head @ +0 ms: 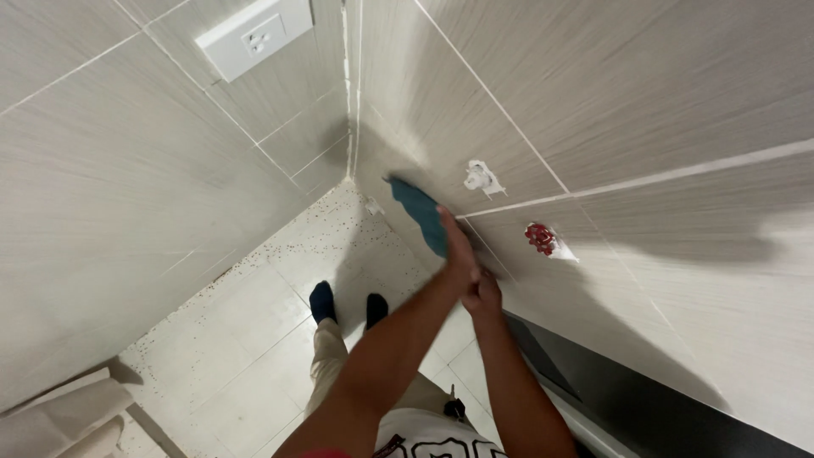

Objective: The person wipes the tiled bathroom wall with a blue cloth. They then move to the sink, wet the cloth under the faucet, and wring it out. Finally, they return to the wall to continue wiping the surface.

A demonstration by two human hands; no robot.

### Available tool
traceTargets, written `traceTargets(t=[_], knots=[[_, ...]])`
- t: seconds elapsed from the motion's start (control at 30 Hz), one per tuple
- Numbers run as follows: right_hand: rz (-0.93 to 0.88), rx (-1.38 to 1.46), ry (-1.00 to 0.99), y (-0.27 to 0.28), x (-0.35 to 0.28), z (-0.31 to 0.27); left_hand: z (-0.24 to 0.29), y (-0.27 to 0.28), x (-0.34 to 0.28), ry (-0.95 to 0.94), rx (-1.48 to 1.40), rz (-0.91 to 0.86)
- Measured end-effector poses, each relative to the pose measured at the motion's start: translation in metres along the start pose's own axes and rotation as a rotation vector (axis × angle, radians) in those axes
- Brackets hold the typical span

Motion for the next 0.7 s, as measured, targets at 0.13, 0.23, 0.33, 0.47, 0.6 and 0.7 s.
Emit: traceTargets(t=[0.13, 0.23, 0.33, 0.47, 0.6, 0.7], knots=[[0.078, 0.464, -0.051, 0.040, -0.046, -0.011, -0.042, 0.019, -0.031, 0.017, -0.014, -0.033], [0.099, 0.785, -0.287, 0.032, -0.052, 0.017, -0.021, 0.004, -0.063, 0.172, -0.091, 0.027], [0.258, 1.576, -0.692, 0.014, -0.045, 0.012, 0.006, 0.002, -0.055, 0.054, -0.209, -0.013], [0.414, 1.966, -0.712, -0.021, -0.013, 0.005, 0.031, 0.018, 0.050, -0.108, -0.042, -0.185], [0.270, 1.992, -0.588, -0.050, 0.033, -0.039, 0.082, 0.011, 0.095, -0.222, -0.054, -0.202], [0.230, 1.963, -0.556, -0.034, 0.045, -0.100, 0.124, 0.005, 0.119, -0.247, -0.043, -0.212]])
Point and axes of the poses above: each hand's wrist, its own x-axis towards the middle knuckle, its own y-axis out of the back of the hand, z = x × y, the point moved 3 cm from there along x, towards the middle knuckle, and after that the axes turned 6 degrees about y, right-handed, at the moved point
